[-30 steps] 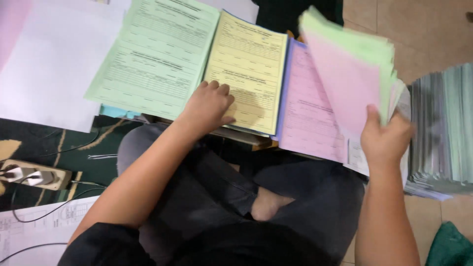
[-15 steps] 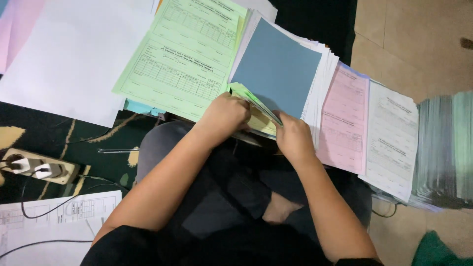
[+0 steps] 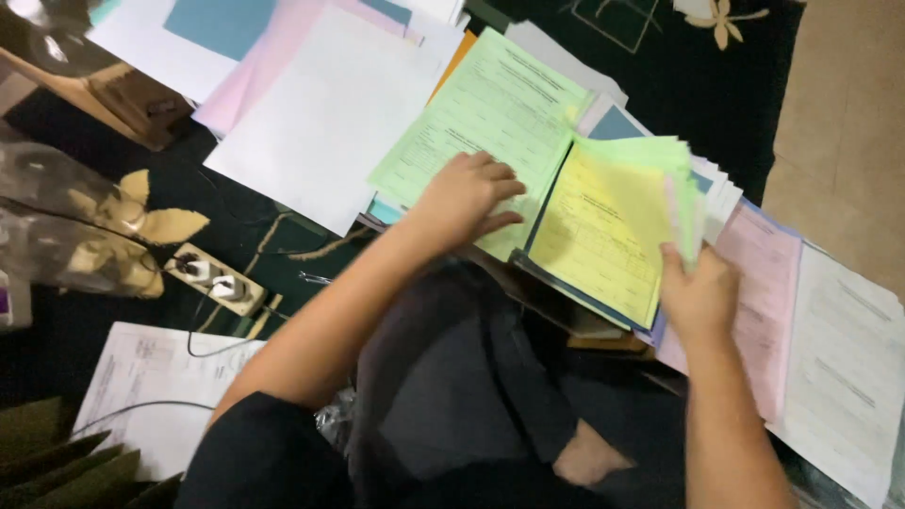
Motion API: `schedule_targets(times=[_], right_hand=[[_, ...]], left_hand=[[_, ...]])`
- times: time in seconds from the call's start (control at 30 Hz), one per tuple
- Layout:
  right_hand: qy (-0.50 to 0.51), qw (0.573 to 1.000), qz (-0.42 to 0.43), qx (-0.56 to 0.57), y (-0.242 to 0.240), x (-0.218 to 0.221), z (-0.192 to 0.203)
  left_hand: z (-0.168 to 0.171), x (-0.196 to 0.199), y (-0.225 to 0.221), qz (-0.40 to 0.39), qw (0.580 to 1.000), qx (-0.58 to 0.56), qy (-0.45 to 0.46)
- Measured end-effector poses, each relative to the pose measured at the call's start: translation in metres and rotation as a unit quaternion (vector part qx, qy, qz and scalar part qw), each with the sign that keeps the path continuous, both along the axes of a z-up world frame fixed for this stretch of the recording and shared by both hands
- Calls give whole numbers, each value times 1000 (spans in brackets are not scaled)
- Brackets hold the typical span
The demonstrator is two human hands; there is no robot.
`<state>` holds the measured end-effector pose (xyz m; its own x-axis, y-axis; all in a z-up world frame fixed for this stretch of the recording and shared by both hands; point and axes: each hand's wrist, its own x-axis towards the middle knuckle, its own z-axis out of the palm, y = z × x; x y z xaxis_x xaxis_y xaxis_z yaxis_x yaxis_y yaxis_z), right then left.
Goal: The person is sorting and organizing various colored paper documents into stacks while sitting on the floor.
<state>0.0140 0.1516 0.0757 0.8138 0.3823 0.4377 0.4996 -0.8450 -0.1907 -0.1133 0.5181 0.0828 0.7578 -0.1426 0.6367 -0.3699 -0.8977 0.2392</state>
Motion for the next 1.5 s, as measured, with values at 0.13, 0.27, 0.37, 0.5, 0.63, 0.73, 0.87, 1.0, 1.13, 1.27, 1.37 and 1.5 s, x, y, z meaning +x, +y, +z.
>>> schedule_targets(times=[0.13, 0.27, 0.37, 0.5, 0.63, 0.73, 0.87, 1.0, 1.13, 1.27, 1.37, 1.5], right_hand=[[-138, 986, 93, 2, 68, -19, 85], [-119, 977, 169, -54, 188, -49, 100], [13, 979, 178, -102, 242, -36, 39], [166, 947, 232, -149, 258, -67, 8], [312, 918, 202, -142, 253, -94, 46], [210, 964, 144, -77, 242, -69, 28], [159, 978, 46, 125, 195, -42, 81], [153, 916, 17, 371, 64, -21, 148], [296, 813, 31, 501, -83, 60, 92], [505, 664, -60, 548, -175, 111, -14], [475, 720, -126, 490, -211, 123, -80], [416, 796, -78, 432, -202, 93, -82]], left_hand=[[-12, -21, 78, 78, 968, 130, 202], [-13, -19, 92, -19, 959, 71, 273], [-24, -15, 96, -6, 960, 83, 269], [-20, -34, 99, -42, 980, 46, 191], [5, -45, 73, -42, 993, 101, -45], [5, -23, 47, 15, 980, 124, -155], [5, 26, 9, 145, 945, -175, -235], [-11, 93, 14, 145, 860, -488, -21], [22, 114, -11, -89, 781, -578, 220], [-35, 147, -62, -59, 731, -563, 382], [-43, 145, -109, 73, 774, -432, 458], [-14, 123, -141, 89, 831, -331, 437]])
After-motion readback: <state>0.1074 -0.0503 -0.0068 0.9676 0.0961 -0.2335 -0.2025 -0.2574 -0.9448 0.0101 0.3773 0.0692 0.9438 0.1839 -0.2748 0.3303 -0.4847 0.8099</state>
